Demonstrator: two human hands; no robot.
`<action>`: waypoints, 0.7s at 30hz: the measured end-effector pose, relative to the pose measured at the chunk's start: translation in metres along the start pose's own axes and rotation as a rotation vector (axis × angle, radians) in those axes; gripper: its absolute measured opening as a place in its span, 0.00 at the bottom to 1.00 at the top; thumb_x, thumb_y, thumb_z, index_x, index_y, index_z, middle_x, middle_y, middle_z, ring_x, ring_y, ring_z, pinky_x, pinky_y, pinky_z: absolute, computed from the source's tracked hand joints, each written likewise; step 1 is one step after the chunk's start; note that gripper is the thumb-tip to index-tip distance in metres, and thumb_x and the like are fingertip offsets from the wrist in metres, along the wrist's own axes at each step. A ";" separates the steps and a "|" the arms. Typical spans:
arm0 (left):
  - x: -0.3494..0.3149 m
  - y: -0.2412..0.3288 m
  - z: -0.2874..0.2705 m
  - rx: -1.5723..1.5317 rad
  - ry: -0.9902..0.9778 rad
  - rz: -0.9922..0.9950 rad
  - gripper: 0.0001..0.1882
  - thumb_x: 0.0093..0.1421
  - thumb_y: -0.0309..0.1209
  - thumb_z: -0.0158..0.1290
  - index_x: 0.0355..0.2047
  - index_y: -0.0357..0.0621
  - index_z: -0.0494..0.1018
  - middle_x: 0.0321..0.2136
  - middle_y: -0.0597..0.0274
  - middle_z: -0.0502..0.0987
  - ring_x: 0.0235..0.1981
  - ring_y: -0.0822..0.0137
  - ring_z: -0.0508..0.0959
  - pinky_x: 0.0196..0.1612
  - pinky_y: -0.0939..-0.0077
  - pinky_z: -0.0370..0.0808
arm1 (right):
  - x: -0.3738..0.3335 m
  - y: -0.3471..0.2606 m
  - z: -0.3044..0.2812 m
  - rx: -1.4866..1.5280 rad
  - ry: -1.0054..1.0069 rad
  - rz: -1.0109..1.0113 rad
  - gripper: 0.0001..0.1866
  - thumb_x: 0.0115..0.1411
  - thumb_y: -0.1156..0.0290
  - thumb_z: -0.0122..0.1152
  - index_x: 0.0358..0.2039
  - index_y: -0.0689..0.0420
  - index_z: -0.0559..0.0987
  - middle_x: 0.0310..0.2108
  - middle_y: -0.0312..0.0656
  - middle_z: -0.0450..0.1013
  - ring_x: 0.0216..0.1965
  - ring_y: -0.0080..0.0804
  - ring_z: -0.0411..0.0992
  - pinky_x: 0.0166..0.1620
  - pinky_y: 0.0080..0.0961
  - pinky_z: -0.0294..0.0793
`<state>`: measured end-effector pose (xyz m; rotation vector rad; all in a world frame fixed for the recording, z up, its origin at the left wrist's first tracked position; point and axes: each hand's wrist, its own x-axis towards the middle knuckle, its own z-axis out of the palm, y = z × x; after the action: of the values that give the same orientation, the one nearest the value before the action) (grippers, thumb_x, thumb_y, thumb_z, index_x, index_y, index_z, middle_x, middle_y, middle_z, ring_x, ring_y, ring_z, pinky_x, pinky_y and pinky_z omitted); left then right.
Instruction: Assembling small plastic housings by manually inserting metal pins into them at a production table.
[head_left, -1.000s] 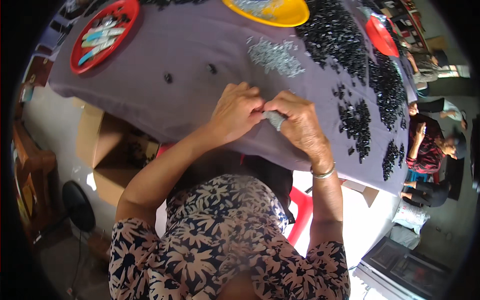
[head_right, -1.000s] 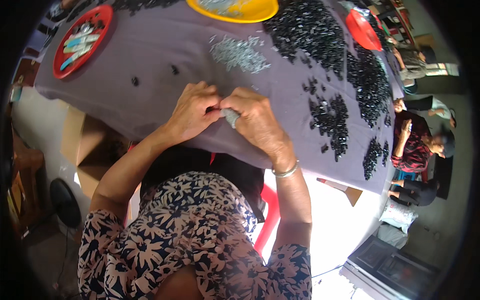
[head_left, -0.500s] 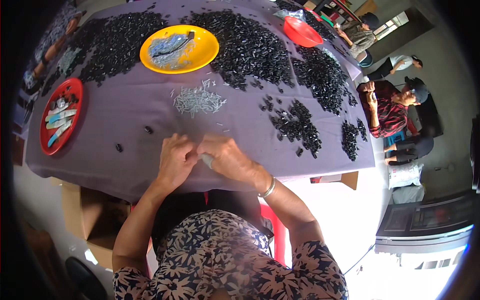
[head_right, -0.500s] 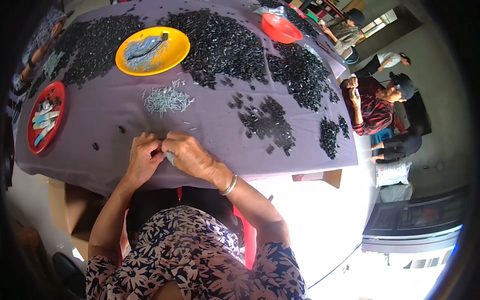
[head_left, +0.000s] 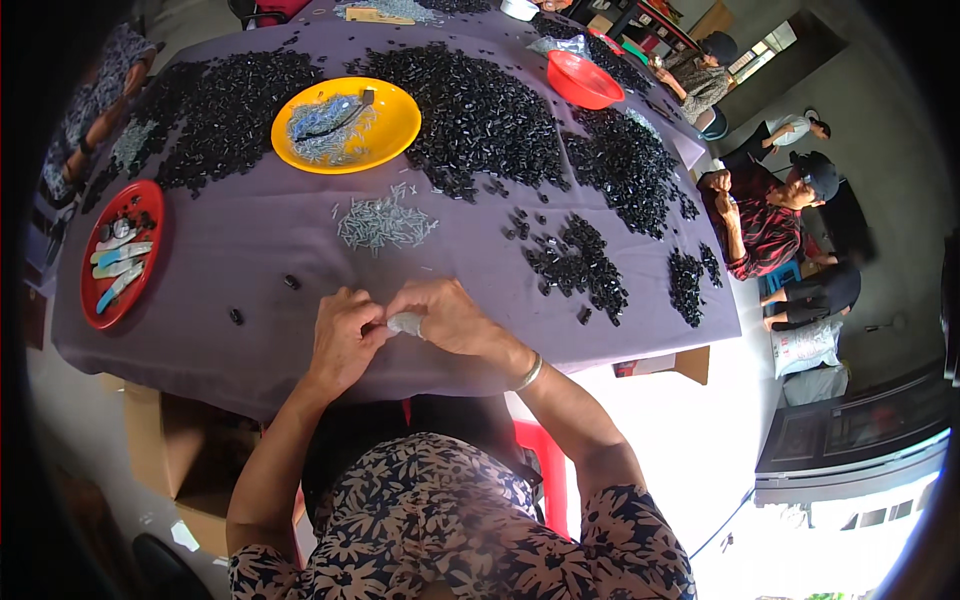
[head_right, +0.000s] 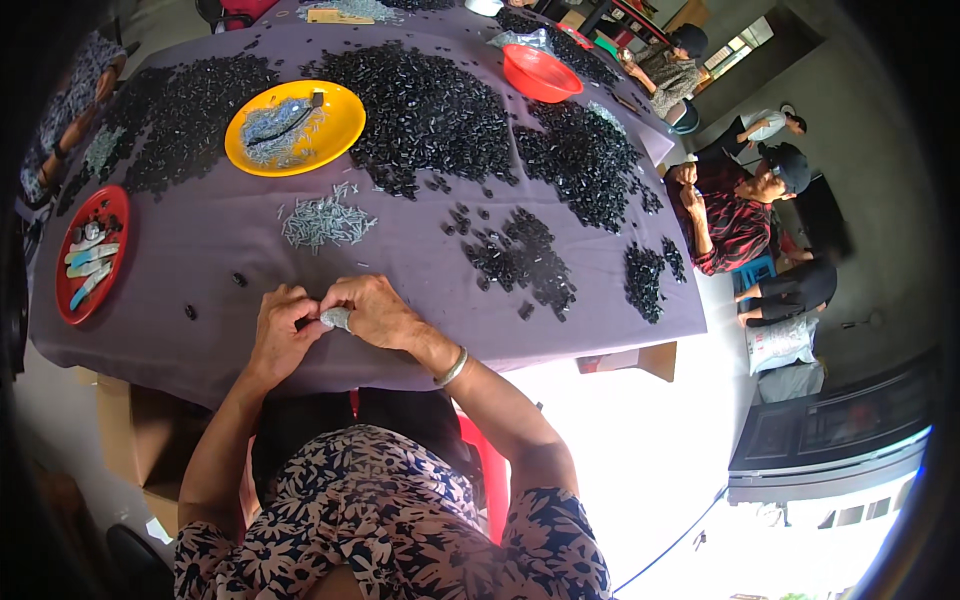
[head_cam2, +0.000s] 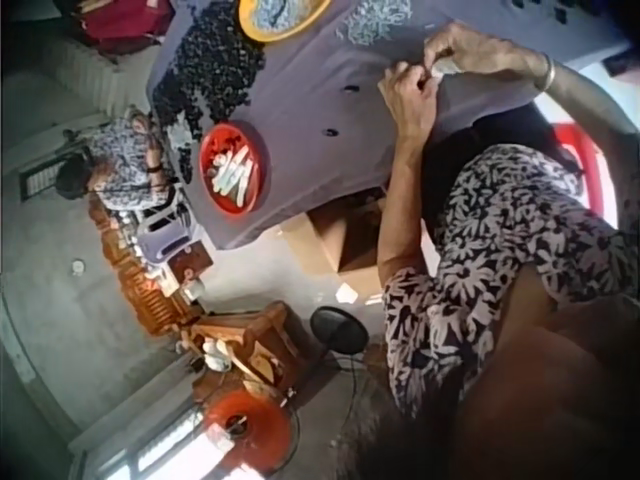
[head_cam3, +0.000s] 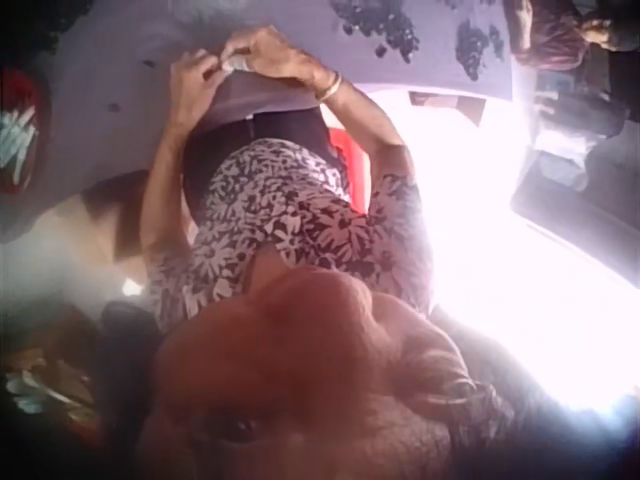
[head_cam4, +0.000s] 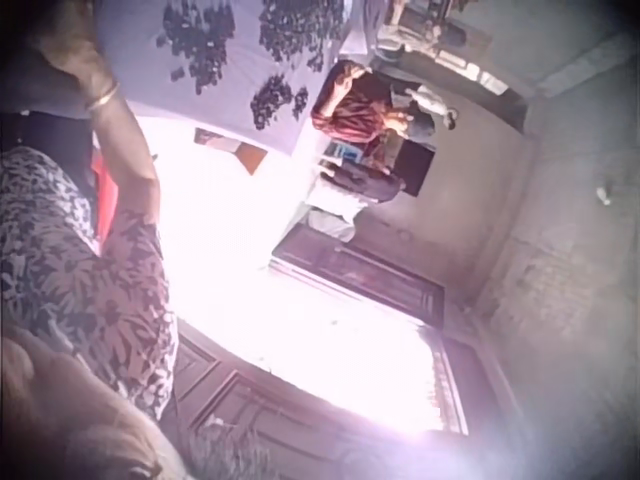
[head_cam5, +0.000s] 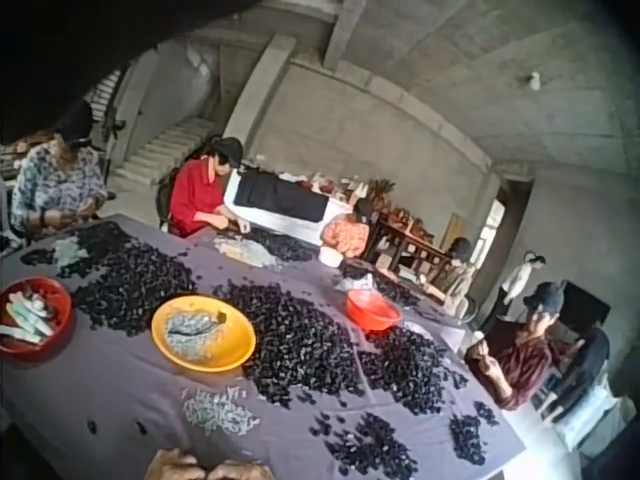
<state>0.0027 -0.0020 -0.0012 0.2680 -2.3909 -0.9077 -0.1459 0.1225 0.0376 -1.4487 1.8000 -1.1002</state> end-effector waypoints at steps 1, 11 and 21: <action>0.000 0.001 0.000 -0.008 -0.024 -0.014 0.08 0.43 0.27 0.64 0.23 0.43 0.75 0.23 0.65 0.71 0.31 0.59 0.71 0.38 0.65 0.65 | 0.000 0.002 -0.001 0.065 -0.031 0.070 0.09 0.53 0.77 0.65 0.37 0.57 0.83 0.29 0.38 0.77 0.28 0.25 0.74 0.33 0.24 0.72; 0.004 0.005 -0.002 -0.169 0.045 -0.014 0.10 0.44 0.23 0.65 0.26 0.38 0.74 0.21 0.61 0.69 0.25 0.62 0.69 0.30 0.68 0.64 | 0.040 0.012 -0.004 0.106 -0.287 0.391 0.07 0.51 0.80 0.60 0.32 0.60 0.82 0.25 0.41 0.77 0.26 0.24 0.77 0.26 0.22 0.79; 0.002 -0.002 0.000 -0.136 -0.067 -0.128 0.09 0.49 0.23 0.63 0.28 0.39 0.72 0.25 0.63 0.69 0.30 0.62 0.69 0.35 0.66 0.65 | 0.050 0.005 -0.010 0.048 -0.477 0.472 0.04 0.53 0.77 0.60 0.28 0.64 0.79 0.22 0.43 0.76 0.23 0.29 0.77 0.25 0.25 0.80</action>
<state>0.0006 -0.0044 -0.0020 0.3465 -2.3816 -1.1491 -0.1687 0.0770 0.0412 -1.0602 1.6293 -0.5029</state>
